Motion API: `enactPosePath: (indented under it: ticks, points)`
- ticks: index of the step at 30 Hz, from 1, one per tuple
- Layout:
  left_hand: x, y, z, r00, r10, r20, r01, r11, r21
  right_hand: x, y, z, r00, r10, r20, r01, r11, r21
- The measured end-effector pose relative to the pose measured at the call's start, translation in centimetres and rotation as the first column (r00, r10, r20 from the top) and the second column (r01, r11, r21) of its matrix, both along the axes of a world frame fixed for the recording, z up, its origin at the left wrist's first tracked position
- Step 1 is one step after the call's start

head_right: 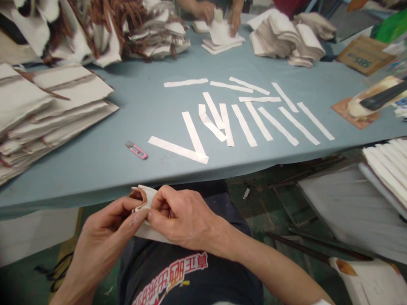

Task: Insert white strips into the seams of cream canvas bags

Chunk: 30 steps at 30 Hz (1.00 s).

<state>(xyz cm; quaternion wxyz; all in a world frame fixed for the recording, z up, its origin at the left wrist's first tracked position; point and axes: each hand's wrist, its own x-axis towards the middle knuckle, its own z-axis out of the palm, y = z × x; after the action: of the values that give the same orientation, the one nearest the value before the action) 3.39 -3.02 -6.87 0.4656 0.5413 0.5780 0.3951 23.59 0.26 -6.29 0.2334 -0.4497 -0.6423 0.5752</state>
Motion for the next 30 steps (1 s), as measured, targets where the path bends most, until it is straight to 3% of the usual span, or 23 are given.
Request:
enactPosePath:
  ticks: [7,12,17,22,26,30]
  points:
    - [-0.7,-0.2,0.0,0.998,-0.041,-0.042,0.043,0.998,0.039,0.1,-0.1,-0.3,1.000,-0.005,-0.019,0.005,1.000,0.014]
    - [-0.5,-0.3,0.0,1.000,-0.012,-0.028,0.013,0.999,0.047,-0.8,-1.1,-0.9,0.997,-0.069,0.030,0.064,0.986,0.151]
    - [-0.2,0.2,0.4,0.993,0.000,-0.122,0.006,0.999,0.052,-1.7,-2.1,-1.8,0.994,-0.084,0.068,0.067,0.973,0.223]
    - [-0.7,-0.7,0.6,0.984,0.010,-0.176,0.007,0.995,0.095,-0.3,-1.3,-2.1,0.997,-0.076,-0.008,0.075,0.948,0.311]
    - [-1.9,-1.5,0.3,0.990,-0.020,-0.142,0.043,0.986,0.159,0.6,1.2,-1.3,0.982,0.133,-0.131,-0.064,0.901,0.429]
    - [-2.3,-1.0,0.6,0.984,-0.062,-0.164,0.095,0.975,0.201,-0.4,3.8,-1.2,0.925,0.343,-0.163,-0.209,0.819,0.535]
